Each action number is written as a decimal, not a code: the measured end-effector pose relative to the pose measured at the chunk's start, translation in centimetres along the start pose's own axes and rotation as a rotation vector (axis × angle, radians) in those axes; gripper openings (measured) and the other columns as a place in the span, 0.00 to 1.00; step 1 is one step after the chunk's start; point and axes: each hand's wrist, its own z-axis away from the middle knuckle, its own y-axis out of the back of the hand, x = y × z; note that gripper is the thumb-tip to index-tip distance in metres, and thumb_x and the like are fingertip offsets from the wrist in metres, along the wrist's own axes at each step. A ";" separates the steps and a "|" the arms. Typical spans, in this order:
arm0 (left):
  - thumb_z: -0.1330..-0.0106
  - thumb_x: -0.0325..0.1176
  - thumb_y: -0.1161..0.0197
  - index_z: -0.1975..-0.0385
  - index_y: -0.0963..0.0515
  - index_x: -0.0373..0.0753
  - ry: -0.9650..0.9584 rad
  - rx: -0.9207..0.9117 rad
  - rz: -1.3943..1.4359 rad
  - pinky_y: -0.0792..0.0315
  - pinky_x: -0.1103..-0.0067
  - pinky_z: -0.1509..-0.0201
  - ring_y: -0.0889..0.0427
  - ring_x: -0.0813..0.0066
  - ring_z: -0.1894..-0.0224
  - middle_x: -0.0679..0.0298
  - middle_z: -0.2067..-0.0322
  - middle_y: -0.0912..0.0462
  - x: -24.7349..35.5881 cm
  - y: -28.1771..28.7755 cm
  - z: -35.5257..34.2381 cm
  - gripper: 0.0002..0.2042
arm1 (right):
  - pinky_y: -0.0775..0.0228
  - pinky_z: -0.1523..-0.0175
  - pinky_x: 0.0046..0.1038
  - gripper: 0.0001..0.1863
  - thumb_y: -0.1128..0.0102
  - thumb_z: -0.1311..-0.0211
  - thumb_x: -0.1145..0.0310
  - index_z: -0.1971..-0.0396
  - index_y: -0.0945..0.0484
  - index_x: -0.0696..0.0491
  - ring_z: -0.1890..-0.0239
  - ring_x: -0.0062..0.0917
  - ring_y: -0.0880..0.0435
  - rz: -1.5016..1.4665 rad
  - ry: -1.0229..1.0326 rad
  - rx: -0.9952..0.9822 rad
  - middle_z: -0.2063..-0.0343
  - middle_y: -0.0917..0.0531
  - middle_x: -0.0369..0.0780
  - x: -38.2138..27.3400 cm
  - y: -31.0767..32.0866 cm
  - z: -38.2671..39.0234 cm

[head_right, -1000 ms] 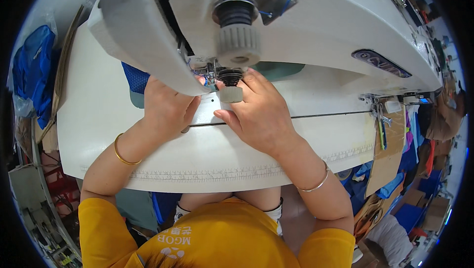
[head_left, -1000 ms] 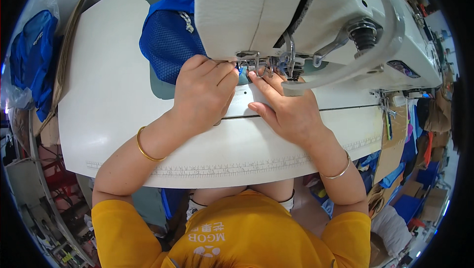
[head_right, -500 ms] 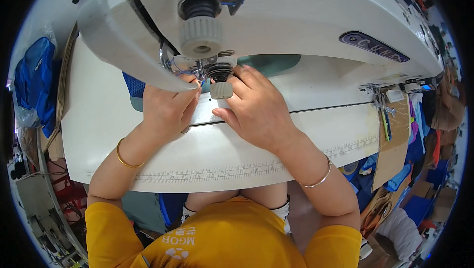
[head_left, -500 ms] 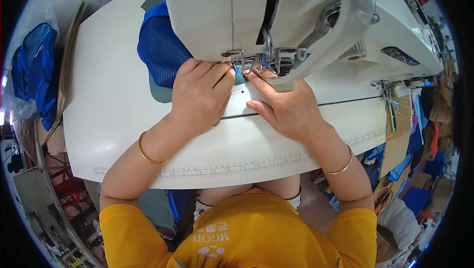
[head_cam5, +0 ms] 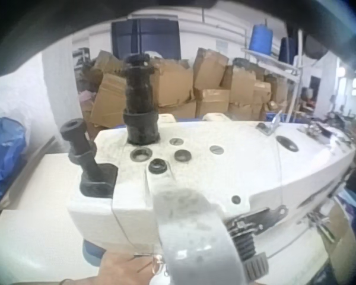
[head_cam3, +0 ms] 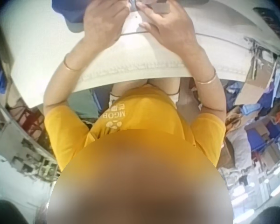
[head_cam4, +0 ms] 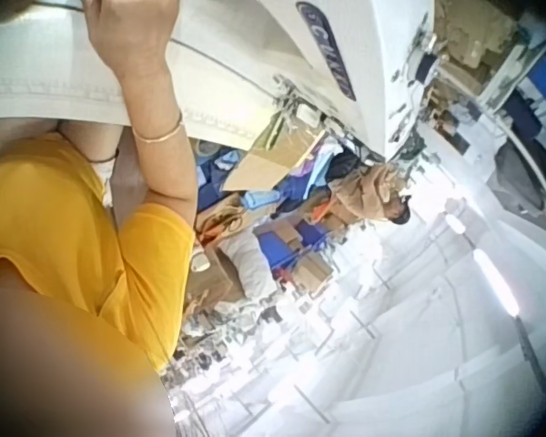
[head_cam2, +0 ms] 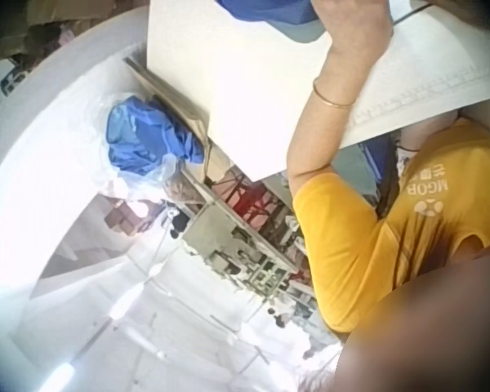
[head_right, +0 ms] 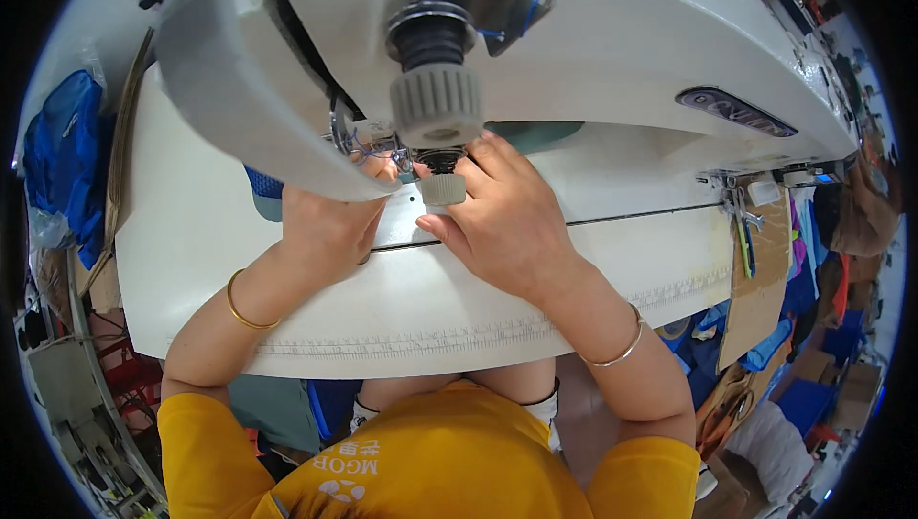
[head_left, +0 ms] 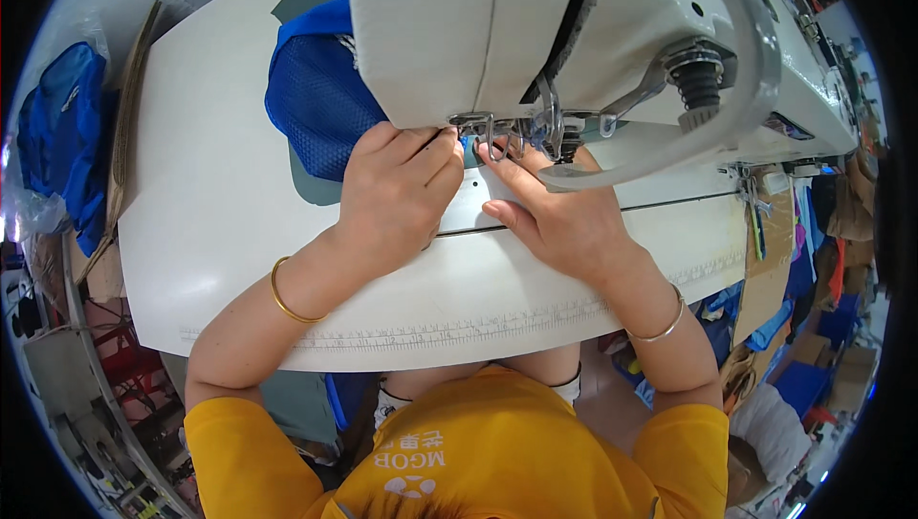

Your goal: Sewing a blue mesh pocket onto a piece of grey fabric using a industrial sewing machine.

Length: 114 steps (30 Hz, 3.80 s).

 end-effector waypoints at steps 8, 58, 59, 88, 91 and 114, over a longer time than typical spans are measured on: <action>0.51 0.26 0.36 0.66 0.18 0.31 -0.019 -0.006 0.001 0.24 0.70 0.50 0.14 0.64 0.52 0.57 0.58 0.13 -0.1 0.1 -0.3 0.12 | 0.32 0.28 0.46 0.17 0.28 0.40 0.57 0.57 0.12 0.54 0.43 0.45 0.19 0.005 0.018 -0.007 0.55 0.15 0.46 0.2 0.0 -0.1; 0.37 0.54 0.27 0.44 0.19 0.36 0.148 -0.624 -0.118 0.29 0.62 0.33 0.25 0.54 0.35 0.51 0.43 0.19 -6.3 6.9 -2.4 0.30 | 0.20 0.63 0.30 0.16 0.34 0.29 0.67 0.51 0.21 0.64 0.68 0.27 0.12 -0.597 -0.663 -0.247 0.59 0.13 0.45 -4.6 3.1 -0.5; 0.38 0.56 0.28 0.43 0.19 0.36 0.168 -0.602 -0.091 0.30 0.61 0.32 0.26 0.54 0.35 0.52 0.41 0.20 -6.9 6.8 -2.1 0.32 | 0.20 0.63 0.30 0.16 0.34 0.29 0.67 0.51 0.21 0.64 0.68 0.27 0.12 -0.600 -0.658 -0.252 0.59 0.13 0.45 -5.2 2.6 0.9; 0.24 0.43 0.43 0.46 0.17 0.38 0.311 -0.632 0.151 0.39 0.58 0.27 0.26 0.49 0.36 0.52 0.46 0.16 -5.9 4.6 -4.3 0.18 | 0.30 0.30 0.44 0.23 0.33 0.42 0.67 0.50 0.19 0.66 0.34 0.45 0.24 0.092 0.276 -0.109 0.42 0.20 0.51 -2.9 3.2 4.8; 0.23 0.45 0.45 0.44 0.17 0.40 0.368 -0.652 0.137 0.38 0.53 0.28 0.28 0.49 0.34 0.52 0.46 0.16 -5.0 4.2 -3.5 0.19 | 0.34 0.27 0.44 0.20 0.36 0.38 0.66 0.52 0.17 0.65 0.33 0.47 0.26 -0.008 0.253 -0.156 0.42 0.19 0.53 -4.0 2.7 5.5; 0.35 0.43 0.25 0.53 0.15 0.32 0.354 -0.279 0.172 0.24 0.63 0.55 0.15 0.50 0.60 0.47 0.64 0.14 -1.6 2.5 0.0 0.20 | 0.21 0.63 0.31 0.13 0.42 0.27 0.70 0.50 0.22 0.64 0.73 0.31 0.12 -0.823 -0.603 -0.082 0.65 0.15 0.47 -1.2 4.9 -0.3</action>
